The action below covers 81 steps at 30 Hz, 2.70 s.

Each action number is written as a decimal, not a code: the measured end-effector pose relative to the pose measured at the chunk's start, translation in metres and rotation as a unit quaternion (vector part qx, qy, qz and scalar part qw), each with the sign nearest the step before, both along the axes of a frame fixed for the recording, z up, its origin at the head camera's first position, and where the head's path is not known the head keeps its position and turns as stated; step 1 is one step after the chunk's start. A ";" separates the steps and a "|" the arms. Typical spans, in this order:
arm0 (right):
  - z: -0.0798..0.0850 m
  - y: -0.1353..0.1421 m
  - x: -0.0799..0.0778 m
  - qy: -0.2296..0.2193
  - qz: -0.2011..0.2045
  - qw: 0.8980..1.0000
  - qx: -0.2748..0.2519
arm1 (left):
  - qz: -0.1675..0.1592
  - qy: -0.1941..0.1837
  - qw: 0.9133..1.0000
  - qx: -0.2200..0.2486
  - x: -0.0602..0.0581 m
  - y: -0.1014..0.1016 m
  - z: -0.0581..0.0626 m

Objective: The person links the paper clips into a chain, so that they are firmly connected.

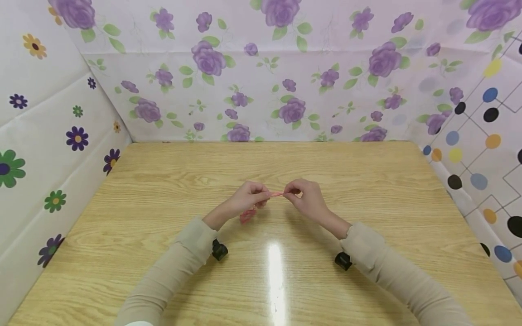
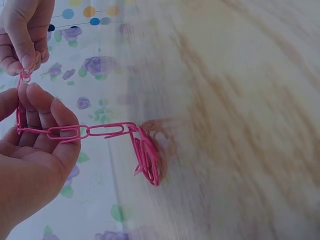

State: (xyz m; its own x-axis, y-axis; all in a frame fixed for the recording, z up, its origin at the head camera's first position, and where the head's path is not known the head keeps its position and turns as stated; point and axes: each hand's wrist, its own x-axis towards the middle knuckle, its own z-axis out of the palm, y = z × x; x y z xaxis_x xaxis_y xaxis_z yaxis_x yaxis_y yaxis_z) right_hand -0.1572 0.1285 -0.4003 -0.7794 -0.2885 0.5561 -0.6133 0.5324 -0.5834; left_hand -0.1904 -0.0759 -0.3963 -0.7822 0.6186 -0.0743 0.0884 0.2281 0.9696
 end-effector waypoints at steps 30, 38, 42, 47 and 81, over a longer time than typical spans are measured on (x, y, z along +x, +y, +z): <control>0.006 -0.003 -0.001 -0.029 -0.009 0.999 -0.019 | 0.024 -0.034 0.999 0.034 -0.003 -0.006 0.001; 0.008 -0.013 -0.004 -0.045 -0.004 0.999 -0.022 | 0.027 0.076 0.996 -0.034 -0.006 -0.002 0.001; 0.009 -0.017 -0.006 -0.053 0.004 0.998 -0.034 | 0.037 0.104 0.994 -0.026 -0.009 -0.005 0.004; 0.005 -0.021 -0.007 -0.084 0.016 0.996 -0.033 | 0.071 0.093 0.993 -0.006 -0.016 -0.020 0.009; -0.023 -0.073 -0.026 -0.261 0.178 0.935 0.161 | 0.153 0.017 0.987 0.055 -0.050 -0.086 0.009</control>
State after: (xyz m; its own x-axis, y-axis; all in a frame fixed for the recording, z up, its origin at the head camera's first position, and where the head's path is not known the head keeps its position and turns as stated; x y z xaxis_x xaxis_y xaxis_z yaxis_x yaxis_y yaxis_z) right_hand -0.1835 0.0551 -0.4233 -0.7437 -0.6676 -0.0337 -0.4609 0.5487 -0.6975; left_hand -0.2402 -0.1622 -0.3876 -0.9343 0.3563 0.0091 0.0638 0.1420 0.9878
